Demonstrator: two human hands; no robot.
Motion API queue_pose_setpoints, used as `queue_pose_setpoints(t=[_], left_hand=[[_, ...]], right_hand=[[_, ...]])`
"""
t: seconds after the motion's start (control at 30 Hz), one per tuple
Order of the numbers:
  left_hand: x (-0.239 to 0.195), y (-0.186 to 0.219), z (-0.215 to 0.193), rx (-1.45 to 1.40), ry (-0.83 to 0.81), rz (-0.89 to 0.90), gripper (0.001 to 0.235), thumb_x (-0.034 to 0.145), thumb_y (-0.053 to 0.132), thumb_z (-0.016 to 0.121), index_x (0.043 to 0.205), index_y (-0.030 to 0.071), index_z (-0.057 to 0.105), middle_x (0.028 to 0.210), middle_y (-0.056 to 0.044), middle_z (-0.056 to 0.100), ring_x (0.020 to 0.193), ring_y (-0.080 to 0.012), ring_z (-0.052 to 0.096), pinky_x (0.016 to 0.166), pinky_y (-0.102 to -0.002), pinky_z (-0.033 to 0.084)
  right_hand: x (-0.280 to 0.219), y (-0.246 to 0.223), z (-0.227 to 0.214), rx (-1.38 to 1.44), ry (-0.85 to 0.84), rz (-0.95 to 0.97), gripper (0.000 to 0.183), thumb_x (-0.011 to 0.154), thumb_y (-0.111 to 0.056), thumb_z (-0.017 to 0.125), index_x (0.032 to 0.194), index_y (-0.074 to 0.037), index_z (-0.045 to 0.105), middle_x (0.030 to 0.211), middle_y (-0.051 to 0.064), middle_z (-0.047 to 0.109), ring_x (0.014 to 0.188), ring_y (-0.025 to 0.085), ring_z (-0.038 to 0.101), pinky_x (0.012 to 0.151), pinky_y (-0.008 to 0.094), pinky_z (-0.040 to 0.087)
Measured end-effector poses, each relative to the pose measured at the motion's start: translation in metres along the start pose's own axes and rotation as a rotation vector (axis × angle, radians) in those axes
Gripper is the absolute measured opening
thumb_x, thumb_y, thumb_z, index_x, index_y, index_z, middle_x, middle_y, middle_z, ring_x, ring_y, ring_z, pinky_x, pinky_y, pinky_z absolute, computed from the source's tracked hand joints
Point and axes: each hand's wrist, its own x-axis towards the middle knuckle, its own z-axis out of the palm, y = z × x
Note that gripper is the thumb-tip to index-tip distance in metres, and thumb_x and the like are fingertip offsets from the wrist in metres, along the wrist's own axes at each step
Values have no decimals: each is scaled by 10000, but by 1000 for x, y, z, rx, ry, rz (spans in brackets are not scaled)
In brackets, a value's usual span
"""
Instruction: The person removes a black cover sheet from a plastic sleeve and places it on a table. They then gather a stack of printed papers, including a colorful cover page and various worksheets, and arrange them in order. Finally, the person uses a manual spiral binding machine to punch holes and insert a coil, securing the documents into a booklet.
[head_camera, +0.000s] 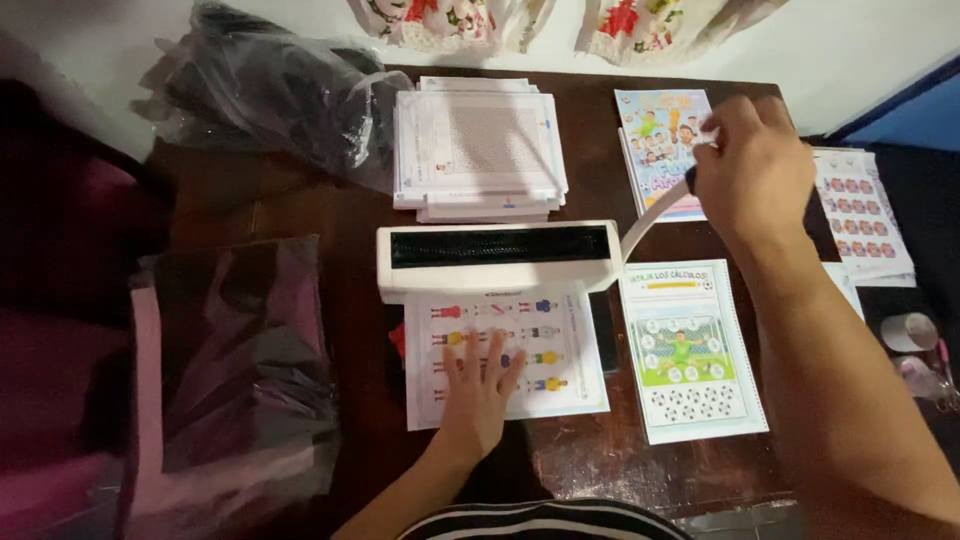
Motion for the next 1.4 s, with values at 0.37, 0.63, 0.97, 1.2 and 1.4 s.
queue_pose_setpoints(t=[0.37,0.63,0.97,1.2,1.4], left_hand=[[-31,23,-4,26,25,13,621,915,226,534,1519,138,421,1597,-265,214,1417,-570,207,1036,-826,196],[-37,36,-16,61,63,63,552,876,202,572,1416,101,527,1481,-303,418,1326,-587,379,887,-795,357],[3,78,-145,-710,17,-85,244,931,154,682,1161,86,732,1029,-128,794,910,-225,774,784,-356,608],[77,149,-70,-1470,111,-292,345,903,28,700,1240,-14,641,1087,-90,756,925,-122,690,795,-301,581],[130,206,55,-1387,282,-463,346,893,4,704,1229,-17,623,1079,-90,753,934,-133,693,811,-287,564]], right_hand=[[-194,-9,-54,296,-231,274,872,878,-278,793,1501,53,281,1356,312,462,847,333,680,569,357,585],[-309,-23,-82,247,-355,433,787,824,-375,740,1458,-43,413,1303,221,547,927,336,701,708,448,584],[-370,11,-64,983,-314,704,637,813,-198,816,1372,-17,571,1311,141,660,1135,222,658,908,334,570],[-349,75,-26,1660,-332,806,683,840,-114,788,1439,-18,473,1352,135,636,1187,164,615,1001,317,523],[-353,167,8,1088,-423,877,412,896,-89,784,1272,26,662,900,201,673,764,196,586,689,378,513]])
